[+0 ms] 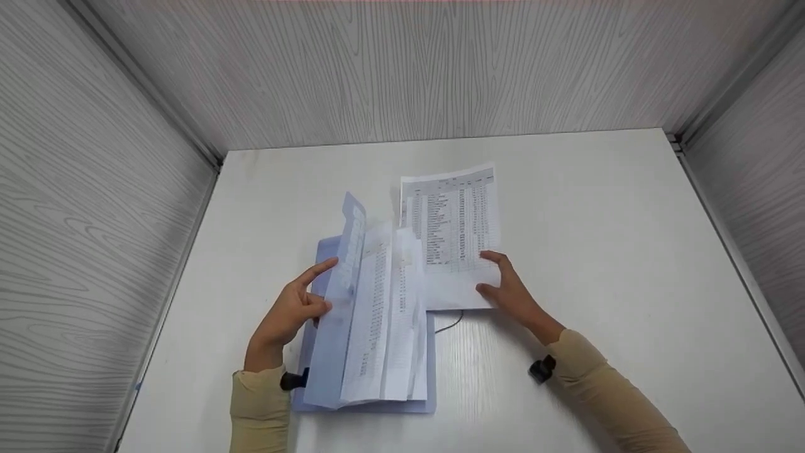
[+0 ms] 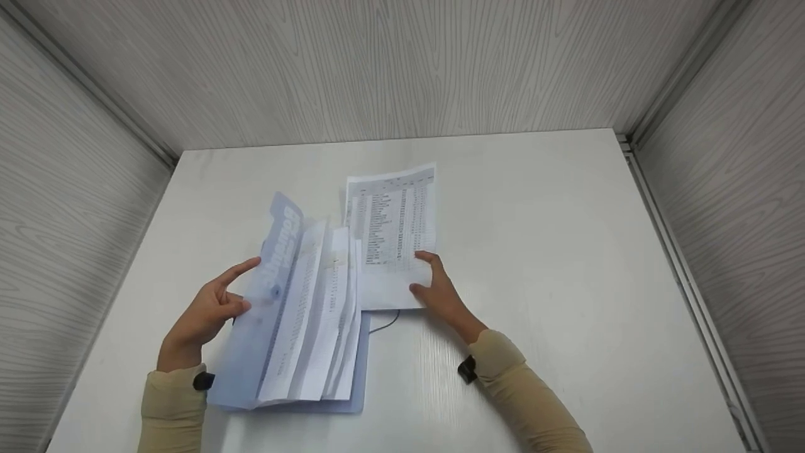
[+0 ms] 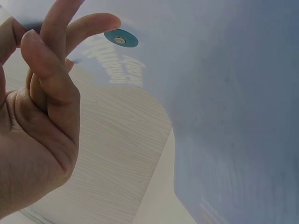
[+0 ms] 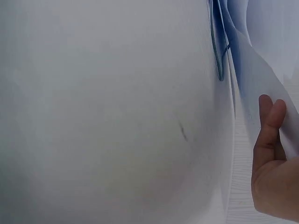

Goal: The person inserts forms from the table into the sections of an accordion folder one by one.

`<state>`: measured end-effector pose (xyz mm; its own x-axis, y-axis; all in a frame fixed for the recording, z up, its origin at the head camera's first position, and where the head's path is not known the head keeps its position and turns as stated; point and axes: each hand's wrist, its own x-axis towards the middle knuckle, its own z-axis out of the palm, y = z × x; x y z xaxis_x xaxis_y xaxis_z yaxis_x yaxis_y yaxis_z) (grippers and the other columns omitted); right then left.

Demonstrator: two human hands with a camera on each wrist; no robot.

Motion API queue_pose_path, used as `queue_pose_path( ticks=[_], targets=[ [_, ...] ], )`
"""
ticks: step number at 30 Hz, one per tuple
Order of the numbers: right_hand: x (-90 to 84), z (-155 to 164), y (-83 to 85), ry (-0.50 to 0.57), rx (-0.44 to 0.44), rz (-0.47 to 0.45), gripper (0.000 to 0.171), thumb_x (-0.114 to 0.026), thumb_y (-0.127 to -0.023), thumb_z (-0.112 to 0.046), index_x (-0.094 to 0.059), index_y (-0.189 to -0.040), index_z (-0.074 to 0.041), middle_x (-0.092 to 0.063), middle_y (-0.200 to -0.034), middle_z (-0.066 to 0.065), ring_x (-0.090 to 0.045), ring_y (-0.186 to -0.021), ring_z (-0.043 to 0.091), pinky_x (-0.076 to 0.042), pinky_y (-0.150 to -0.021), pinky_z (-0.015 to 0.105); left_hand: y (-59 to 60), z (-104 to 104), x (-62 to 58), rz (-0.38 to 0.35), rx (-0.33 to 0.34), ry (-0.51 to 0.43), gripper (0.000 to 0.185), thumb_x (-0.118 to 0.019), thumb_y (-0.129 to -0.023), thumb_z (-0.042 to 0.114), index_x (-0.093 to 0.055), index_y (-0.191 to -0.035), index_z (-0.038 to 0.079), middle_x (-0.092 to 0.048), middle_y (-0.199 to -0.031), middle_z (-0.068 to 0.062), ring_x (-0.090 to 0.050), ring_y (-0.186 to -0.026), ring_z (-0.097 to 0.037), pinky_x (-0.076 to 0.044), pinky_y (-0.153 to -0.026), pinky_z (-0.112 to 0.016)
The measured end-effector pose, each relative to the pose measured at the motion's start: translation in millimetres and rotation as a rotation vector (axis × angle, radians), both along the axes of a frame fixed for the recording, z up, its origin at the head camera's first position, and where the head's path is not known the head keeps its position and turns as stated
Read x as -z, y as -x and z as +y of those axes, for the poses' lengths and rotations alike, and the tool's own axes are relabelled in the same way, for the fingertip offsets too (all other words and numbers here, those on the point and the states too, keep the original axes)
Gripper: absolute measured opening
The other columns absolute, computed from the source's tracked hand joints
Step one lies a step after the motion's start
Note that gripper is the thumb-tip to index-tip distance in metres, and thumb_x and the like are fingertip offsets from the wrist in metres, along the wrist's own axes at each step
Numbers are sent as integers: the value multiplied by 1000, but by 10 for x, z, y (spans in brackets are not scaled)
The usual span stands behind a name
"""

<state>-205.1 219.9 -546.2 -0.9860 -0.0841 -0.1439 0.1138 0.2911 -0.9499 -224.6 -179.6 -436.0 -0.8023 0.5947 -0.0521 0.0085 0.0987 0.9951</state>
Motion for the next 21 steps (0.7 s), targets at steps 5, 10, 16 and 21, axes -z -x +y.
queue_pose_path(
  ticks=[5,10,16,21],
  targets=[
    [-16,-17,-122,-56,-50,-16,70,-64,-87,-4,-27,-147,-7,-23,-156,16,-11,-149,35,-10,-119,52,5,-1,0,-3,-2,6,76,-58,-83,-8,-22,-151,-3,-40,-49,9,-32,-43,-15,-42,-50,-21],
    [-53,-6,-261,-68,-101,-58,75,-66,-84,-3,-26,-147,-10,-21,-157,15,-11,-149,34,-11,-119,52,9,9,9,-6,9,-4,76,-59,-85,-7,-21,-151,-4,-42,-49,10,-38,-44,-6,-43,-51,-20],
    [-29,-25,-380,-94,-152,-83,75,-65,-84,-3,-26,-147,-12,-19,-159,15,-11,-149,34,-12,-119,53,19,13,13,0,6,4,76,-60,-84,-6,-22,-151,-3,-42,-49,9,-40,-44,-4,-43,-51,-21],
    [-21,-52,-467,-70,-195,-84,75,-66,-84,-3,-26,-148,-12,-17,-159,18,-10,-149,36,-11,-118,55,11,17,28,-4,2,6,77,-59,-83,-8,-23,-151,-3,-40,-49,9,-35,-43,-8,-43,-51,-21]
  ],
)
